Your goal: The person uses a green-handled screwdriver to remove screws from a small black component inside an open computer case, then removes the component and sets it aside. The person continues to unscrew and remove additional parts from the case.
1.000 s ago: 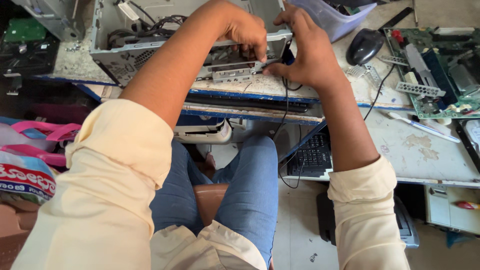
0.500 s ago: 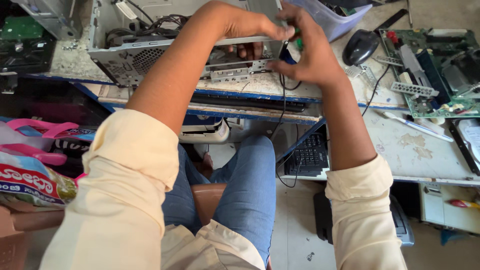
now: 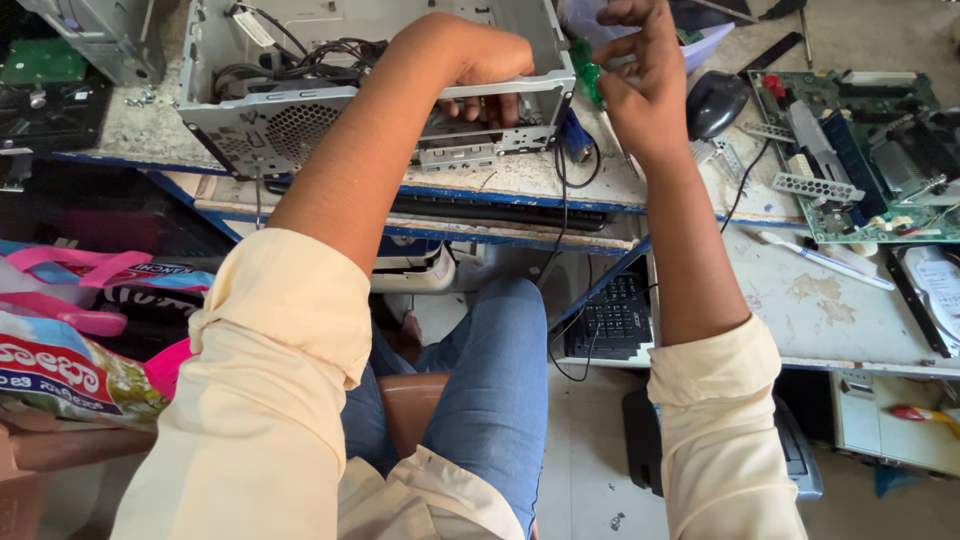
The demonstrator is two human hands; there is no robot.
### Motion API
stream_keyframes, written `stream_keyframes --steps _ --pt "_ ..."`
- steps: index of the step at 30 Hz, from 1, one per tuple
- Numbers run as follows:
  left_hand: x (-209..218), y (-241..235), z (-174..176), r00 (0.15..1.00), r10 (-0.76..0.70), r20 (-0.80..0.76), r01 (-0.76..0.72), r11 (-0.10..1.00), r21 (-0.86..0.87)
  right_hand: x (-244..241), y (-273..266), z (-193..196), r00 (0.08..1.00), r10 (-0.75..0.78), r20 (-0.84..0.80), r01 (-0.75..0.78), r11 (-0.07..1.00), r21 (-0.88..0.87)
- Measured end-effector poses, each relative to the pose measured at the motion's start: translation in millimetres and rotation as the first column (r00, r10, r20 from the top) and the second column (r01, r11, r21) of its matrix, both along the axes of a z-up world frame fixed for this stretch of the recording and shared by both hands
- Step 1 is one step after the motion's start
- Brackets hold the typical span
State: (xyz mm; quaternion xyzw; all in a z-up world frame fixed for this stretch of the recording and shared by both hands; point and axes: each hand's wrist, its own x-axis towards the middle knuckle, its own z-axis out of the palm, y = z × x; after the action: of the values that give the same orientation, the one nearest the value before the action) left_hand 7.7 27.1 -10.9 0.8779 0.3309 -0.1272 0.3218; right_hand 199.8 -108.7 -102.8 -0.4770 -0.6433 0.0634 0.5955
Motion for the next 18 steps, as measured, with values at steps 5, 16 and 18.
stream_keyframes --steps 5,16,18 --pt "-2.3 -6.4 4.5 0.999 0.028 -0.026 -0.027 0.999 0.034 -8.2 -2.4 3.2 0.989 -0.104 0.105 0.106 0.994 -0.005" --pt "4.5 5.7 -9.7 0.992 0.01 0.126 0.003 0.995 -0.103 -13.6 -4.5 7.9 0.97 -0.128 0.205 0.123 0.992 0.035" --pt "0.6 7.5 -12.0 0.98 0.025 0.197 -0.001 0.993 -0.122 -13.7 -4.4 7.4 0.968 -0.131 0.215 0.126 0.991 0.038"
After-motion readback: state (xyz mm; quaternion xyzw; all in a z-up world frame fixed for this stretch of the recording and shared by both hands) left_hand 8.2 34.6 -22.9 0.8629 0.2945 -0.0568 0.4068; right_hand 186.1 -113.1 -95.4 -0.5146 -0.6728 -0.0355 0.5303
